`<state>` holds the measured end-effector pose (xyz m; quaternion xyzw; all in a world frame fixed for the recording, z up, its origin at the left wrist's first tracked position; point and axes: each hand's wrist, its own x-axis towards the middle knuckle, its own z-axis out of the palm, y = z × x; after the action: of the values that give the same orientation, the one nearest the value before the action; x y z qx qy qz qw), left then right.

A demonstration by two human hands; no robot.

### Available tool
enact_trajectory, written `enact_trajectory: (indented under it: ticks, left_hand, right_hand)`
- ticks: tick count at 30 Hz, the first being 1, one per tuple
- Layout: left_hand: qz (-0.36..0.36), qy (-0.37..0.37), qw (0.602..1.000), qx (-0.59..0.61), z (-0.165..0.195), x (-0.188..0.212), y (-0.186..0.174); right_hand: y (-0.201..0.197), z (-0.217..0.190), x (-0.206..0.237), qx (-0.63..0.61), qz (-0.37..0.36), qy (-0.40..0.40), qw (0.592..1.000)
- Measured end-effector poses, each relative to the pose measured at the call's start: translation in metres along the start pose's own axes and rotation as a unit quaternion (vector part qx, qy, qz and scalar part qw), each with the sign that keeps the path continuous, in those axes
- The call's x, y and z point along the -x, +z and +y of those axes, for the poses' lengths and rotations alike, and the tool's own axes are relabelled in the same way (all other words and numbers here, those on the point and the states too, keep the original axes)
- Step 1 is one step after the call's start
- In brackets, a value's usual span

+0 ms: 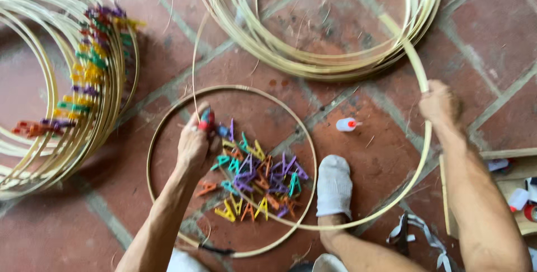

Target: The person joins bamboo strips into circular hoops by applying glue to the ends and securing them with colorful plastic clips. The person repeatedly picks up a strip, applies glue, forms a circle, and clips the joint, stacking completed hoops nearby.

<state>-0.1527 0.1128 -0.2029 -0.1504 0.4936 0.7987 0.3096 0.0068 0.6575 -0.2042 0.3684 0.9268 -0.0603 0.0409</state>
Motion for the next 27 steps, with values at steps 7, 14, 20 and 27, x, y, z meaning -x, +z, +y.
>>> enact_trajectory:
  ticks: [7,14,20,27]
  left_hand:
    - [0.090,0.203,0.954,-0.200,0.058,0.047,-0.046]
    - [0.237,0.231,0.918,-0.219,0.064,0.078,-0.121]
    - [0.233,0.407,0.848,-0.248,0.068,0.081,-0.180]
    - [0.324,0.336,0.790,-0.397,0.017,0.078,-0.206]
  right_hand:
    - [-0.032,0.036,0.067,-0.260,0.131,0.007,0.956]
    - [-0.030,0.005,0.114,-0.094,0.233,-0.090,0.964]
    - [0.016,-0.108,0.127,-0.294,0.166,-0.239,0.911]
    - [0.119,-0.202,0.141,-0.166,0.056,-0.308,0.935]
